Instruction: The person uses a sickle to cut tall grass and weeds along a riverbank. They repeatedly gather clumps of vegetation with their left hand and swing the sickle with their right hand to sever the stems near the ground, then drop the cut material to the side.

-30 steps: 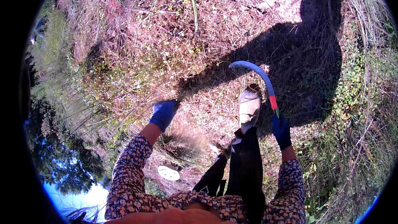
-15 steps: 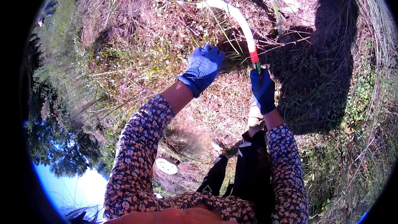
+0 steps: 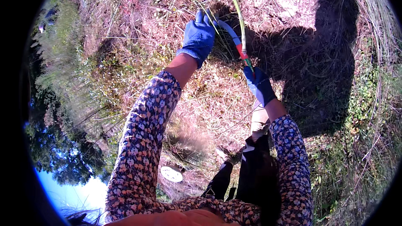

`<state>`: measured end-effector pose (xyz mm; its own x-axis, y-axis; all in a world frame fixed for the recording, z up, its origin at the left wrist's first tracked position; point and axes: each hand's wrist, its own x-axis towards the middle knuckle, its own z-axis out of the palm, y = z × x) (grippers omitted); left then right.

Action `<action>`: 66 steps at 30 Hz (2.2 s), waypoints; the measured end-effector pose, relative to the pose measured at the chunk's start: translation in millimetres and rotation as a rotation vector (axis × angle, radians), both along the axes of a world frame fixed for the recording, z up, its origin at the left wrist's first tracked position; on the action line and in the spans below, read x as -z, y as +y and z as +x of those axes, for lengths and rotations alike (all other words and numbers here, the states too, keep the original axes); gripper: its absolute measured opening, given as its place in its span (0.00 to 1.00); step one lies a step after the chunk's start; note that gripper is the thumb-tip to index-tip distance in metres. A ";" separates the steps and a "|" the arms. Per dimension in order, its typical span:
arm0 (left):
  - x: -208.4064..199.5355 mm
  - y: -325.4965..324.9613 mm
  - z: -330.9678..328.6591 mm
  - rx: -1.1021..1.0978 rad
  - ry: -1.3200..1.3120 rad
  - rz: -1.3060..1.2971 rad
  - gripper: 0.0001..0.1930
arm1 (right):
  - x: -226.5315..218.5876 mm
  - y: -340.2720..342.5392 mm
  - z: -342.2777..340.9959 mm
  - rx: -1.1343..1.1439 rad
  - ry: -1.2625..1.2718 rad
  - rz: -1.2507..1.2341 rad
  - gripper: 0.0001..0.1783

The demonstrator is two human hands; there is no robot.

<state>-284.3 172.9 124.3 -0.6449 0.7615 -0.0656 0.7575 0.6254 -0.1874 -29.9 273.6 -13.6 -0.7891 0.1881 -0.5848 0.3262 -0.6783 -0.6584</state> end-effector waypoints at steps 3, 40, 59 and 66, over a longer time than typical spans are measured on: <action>-3.1 -24.2 7.4 -0.174 -0.324 -0.275 0.13 | -10.6 -5.6 90.2 0.085 -0.050 -0.116 0.18; 6.8 -197.8 175.3 -0.158 -0.374 0.126 0.16 | -85.8 -23.4 26.9 -0.515 -0.035 1.218 0.14; 33.4 -258.0 201.5 -0.498 -0.507 -0.140 0.12 | -92.3 -16.0 90.5 -0.475 -0.279 0.870 0.13; 3.0 -227.9 117.2 -0.278 -0.083 -0.018 0.33 | -24.9 -96.3 -42.1 -0.697 0.040 1.006 0.13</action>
<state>-167.2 -55.0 121.3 -0.8204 0.5547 -0.1388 0.5709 0.8082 -0.1442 -72.0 177.2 11.3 -0.9156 0.0723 -0.3956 0.3839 0.4505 -0.8060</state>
